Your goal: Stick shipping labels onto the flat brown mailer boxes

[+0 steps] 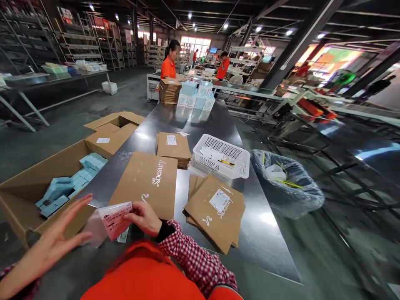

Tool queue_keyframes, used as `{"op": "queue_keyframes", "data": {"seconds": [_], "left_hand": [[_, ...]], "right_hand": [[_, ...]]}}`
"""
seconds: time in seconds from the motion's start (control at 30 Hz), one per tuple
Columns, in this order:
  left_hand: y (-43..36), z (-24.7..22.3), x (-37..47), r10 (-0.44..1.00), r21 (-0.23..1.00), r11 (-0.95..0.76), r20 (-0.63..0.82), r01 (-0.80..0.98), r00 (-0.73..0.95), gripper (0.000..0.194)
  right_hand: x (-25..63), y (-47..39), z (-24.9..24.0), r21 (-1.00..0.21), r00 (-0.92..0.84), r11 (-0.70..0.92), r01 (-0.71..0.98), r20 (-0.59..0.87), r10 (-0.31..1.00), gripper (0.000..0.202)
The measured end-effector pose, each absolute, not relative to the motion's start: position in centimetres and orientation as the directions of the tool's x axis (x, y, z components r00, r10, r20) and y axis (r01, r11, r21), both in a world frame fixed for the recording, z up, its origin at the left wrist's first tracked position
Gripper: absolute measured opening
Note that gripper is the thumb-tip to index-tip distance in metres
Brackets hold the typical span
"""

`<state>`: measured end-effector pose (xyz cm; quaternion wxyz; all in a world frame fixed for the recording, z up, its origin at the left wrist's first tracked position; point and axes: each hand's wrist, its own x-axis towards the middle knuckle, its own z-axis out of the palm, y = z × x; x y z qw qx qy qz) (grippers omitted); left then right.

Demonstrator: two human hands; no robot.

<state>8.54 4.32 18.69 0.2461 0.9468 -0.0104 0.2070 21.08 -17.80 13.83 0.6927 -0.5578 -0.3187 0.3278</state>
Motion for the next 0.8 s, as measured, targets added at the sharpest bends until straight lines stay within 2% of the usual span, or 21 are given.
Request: {"op": "queue_keyframes", "data": {"seconds": [0.07, 0.2, 0.3, 0.37, 0.5, 0.6, 0.73, 0.8], "left_hand": [[1.7, 18.0, 8.7, 0.106, 0.528, -0.835, 0.432, -0.156, 0.896, 0.067], [-1.7, 17.2, 9.5, 0.274, 0.757, -0.648, 0.326, -0.077, 0.905, 0.037], [-2.2, 16.7, 9.9, 0.238, 0.815, -0.563, 0.314, -0.133, 0.919, 0.033], [-2.2, 16.4, 10.3, 0.231, 0.791, -0.583, 0.379, -0.184, 0.896, 0.034], [-2.0, 15.9, 11.3, 0.258, 0.717, -0.674, 0.454, -0.178, 0.853, 0.040], [-0.8, 14.8, 11.9, 0.154, 0.638, -0.738, 0.477, -0.220, 0.865, 0.038], [1.6, 12.3, 11.9, 0.032, 0.517, -0.804, 0.531, -0.294, 0.847, 0.037], [2.3, 11.3, 11.8, 0.002, 0.462, -0.826, 0.576, -0.323, 0.817, 0.033]], "right_hand": [[20.5, -17.8, 14.3, -0.992, 0.606, 0.122, 0.017, 0.107, 0.788, 0.033], [19.8, -17.9, 15.1, -0.969, 0.685, 0.037, 0.243, 0.199, 0.701, 0.035], [19.7, -18.5, 16.0, -0.921, 0.709, -0.001, 0.389, 0.299, 0.639, 0.031], [19.6, -18.7, 16.5, -0.893, 0.704, 0.007, 0.450, 0.360, 0.612, 0.020], [19.4, -18.8, 16.3, -0.881, 0.748, -0.010, 0.472, 0.394, 0.534, 0.018], [21.6, -19.2, 16.5, -0.873, 0.783, -0.102, 0.477, 0.370, 0.500, 0.020], [29.5, -20.3, 18.1, -0.913, 0.921, -0.154, 0.378, 0.353, 0.166, 0.023], [34.0, -20.2, 18.3, -0.910, 0.931, -0.209, 0.357, 0.330, 0.154, 0.028]]}}
